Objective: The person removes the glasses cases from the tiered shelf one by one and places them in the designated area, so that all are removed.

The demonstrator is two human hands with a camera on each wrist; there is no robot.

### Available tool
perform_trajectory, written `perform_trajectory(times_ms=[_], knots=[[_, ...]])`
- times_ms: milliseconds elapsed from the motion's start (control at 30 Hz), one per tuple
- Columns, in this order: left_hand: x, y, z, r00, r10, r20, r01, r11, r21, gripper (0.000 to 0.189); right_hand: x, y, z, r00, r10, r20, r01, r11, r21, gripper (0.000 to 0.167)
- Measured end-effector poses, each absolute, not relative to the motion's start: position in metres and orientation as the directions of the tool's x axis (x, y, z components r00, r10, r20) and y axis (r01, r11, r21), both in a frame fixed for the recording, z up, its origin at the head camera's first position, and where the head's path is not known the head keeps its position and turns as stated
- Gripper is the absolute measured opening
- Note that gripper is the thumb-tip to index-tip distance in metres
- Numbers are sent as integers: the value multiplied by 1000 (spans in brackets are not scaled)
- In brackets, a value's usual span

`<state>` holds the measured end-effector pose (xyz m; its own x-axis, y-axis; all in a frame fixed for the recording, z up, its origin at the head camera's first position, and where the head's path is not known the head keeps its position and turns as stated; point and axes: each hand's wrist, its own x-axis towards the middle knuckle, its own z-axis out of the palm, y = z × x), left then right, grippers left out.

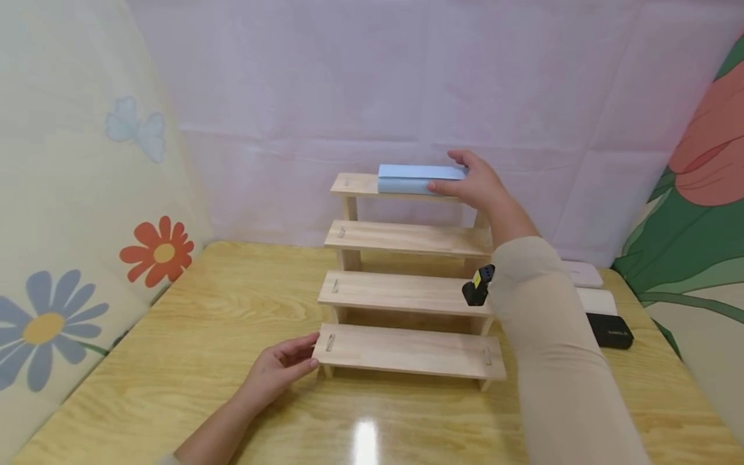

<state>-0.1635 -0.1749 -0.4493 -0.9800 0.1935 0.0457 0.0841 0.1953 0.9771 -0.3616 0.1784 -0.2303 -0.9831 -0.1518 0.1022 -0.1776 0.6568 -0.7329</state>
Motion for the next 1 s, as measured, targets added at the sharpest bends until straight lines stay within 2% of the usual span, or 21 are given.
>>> perform_trajectory(times_ms=[267, 567, 1000], knots=[[-164, -174, -448, -982, 186, 37, 75, 197, 977, 52, -363, 177, -229, -981, -173, 84, -181, 684, -707, 96], [-164, -174, -449, -979, 196, 52, 92, 201, 975, 52, -363, 178, -228, -973, -205, 108, -223, 702, -677, 87], [-165, -173, -450, -982, 186, 40, 79, 208, 975, 52, -361, 179, -227, -970, -230, 77, -221, 710, -668, 80]])
